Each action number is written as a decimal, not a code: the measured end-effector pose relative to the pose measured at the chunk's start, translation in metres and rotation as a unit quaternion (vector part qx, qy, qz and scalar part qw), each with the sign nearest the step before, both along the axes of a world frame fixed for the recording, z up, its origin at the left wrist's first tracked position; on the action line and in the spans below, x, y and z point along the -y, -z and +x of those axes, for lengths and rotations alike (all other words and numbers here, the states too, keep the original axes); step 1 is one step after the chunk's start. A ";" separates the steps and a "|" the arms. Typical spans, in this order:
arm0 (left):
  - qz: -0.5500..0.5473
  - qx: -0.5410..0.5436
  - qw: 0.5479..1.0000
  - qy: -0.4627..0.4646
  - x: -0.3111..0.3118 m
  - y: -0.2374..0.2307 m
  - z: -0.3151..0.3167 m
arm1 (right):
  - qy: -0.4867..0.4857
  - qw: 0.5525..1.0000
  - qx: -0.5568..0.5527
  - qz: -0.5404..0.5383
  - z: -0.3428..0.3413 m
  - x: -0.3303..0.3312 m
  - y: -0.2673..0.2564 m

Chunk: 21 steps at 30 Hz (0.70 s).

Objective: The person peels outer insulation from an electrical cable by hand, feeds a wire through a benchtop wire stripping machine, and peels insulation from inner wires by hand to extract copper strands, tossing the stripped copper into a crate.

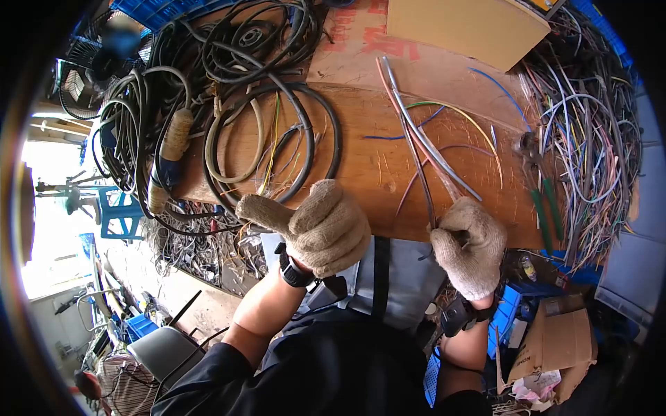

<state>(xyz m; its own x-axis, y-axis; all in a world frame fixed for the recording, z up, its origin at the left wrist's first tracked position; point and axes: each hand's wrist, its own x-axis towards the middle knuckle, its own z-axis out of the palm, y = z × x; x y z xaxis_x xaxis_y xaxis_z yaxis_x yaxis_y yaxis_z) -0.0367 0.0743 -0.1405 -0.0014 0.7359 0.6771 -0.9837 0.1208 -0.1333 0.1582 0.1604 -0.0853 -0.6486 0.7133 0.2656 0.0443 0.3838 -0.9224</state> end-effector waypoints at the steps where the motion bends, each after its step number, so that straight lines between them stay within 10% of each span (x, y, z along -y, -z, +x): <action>1: 0.042 0.005 0.999 0.028 -0.004 0.002 -0.001 | 0.005 1.000 0.011 0.000 0.001 0.000 0.000; 21: -0.042 -0.040 0.997 0.043 0.019 -0.006 0.006 | -0.001 1.000 0.019 0.014 -0.001 0.001 -0.001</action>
